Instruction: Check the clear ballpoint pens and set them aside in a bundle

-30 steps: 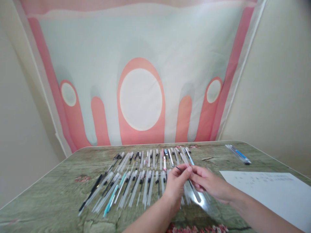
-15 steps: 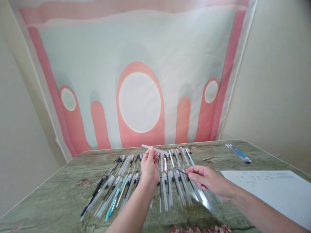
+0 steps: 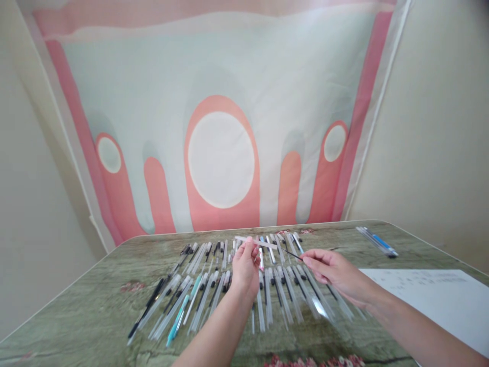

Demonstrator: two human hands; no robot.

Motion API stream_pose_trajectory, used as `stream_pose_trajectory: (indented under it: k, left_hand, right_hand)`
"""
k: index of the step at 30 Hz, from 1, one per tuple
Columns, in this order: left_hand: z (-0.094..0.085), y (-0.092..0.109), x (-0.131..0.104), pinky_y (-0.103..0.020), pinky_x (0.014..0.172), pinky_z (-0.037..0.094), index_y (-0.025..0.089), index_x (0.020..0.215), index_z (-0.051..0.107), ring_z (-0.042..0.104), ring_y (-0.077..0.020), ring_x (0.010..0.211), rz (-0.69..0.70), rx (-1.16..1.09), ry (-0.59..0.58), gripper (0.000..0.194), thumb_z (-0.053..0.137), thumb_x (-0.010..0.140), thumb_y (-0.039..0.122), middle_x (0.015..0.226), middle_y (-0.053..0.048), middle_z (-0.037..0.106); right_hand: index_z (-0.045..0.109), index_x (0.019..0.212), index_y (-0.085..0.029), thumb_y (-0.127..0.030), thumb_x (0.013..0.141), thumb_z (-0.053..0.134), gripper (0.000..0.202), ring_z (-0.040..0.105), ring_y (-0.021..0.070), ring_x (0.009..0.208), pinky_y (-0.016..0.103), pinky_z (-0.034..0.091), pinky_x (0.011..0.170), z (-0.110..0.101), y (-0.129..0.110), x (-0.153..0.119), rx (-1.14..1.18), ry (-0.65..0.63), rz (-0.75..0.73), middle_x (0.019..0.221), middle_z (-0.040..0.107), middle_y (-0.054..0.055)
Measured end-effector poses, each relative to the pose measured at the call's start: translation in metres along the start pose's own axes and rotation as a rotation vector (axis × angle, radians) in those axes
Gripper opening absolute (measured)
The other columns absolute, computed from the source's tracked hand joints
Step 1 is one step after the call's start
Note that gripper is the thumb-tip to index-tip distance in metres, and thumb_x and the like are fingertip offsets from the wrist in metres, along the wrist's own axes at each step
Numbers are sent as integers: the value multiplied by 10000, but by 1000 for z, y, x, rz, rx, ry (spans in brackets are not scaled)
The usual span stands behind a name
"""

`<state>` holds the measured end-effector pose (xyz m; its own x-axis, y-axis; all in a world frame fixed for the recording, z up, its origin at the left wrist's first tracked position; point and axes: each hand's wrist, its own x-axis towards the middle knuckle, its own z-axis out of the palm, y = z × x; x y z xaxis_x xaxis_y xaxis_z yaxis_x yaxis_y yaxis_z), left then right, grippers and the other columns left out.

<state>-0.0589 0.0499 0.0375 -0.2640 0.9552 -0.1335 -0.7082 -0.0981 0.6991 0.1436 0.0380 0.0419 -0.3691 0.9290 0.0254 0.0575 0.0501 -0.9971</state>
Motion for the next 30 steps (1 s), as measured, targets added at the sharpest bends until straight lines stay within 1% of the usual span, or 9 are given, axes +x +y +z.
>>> stream_pose_trajectory:
  k: [6,10,13,15,20,23,26,28,30]
  left_hand:
    - [4,-6,-8,-140,449,320,139,760,551,460,-24,482,25,73,-47,300,713,616,347,611,41,526]
    - [6,-17,-17,-140,512,350,136,761,555,474,-18,529,18,100,-106,286,703,634,344,656,36,538]
    - [7,-28,-26,-147,557,383,137,741,551,503,-27,565,-42,99,-154,265,695,647,339,659,34,542]
    - [8,-35,-33,-157,588,411,136,743,557,530,-40,591,-106,86,-164,262,701,644,331,667,24,556]
    - [10,-49,-47,-183,672,477,131,788,567,585,-72,658,-265,-19,-203,209,693,673,251,727,-18,598]
    - [10,-53,-51,-196,694,503,125,825,568,606,-85,677,-337,-89,-196,175,673,696,180,747,-37,612]
    - [9,-53,-48,-201,694,520,117,837,565,622,-98,697,-381,-147,-164,141,642,720,135,757,-53,624]
    - [8,-50,-43,-195,689,526,115,827,563,628,-100,707,-376,-187,-125,114,624,732,112,756,-52,628]
    - [7,-47,-36,-187,689,530,115,812,564,631,-97,711,-350,-225,-85,91,612,738,95,755,-46,630]
  right_hand:
    - [581,871,-146,-488,733,579,370,300,44,476,203,199,442,0,-3,-1,-11,-14,8,625,397,-44]
    - [575,893,-155,-470,724,594,357,325,44,484,194,242,450,0,-3,0,-40,10,4,671,452,-35]
    - [565,903,-170,-467,727,587,346,370,61,510,193,302,474,-1,-1,2,-63,83,-41,655,467,-36]
    - [558,912,-179,-489,745,551,351,389,73,519,193,319,474,-1,0,2,-67,148,-65,630,461,-37]
    - [565,936,-191,-555,766,473,412,407,79,528,192,307,444,-1,0,1,-95,257,-68,794,535,16]
    - [580,946,-194,-570,764,462,434,413,83,531,197,308,442,-1,2,1,-90,289,-76,810,542,27]
    - [582,938,-194,-553,789,441,414,416,82,532,205,329,452,-2,4,2,-22,284,-84,812,541,24]
    - [576,937,-189,-537,803,431,400,441,97,556,219,364,482,-2,5,3,18,276,-106,783,541,22]
    - [567,966,-184,-515,818,422,390,471,119,595,240,399,534,-3,5,3,1,283,-148,733,540,20]
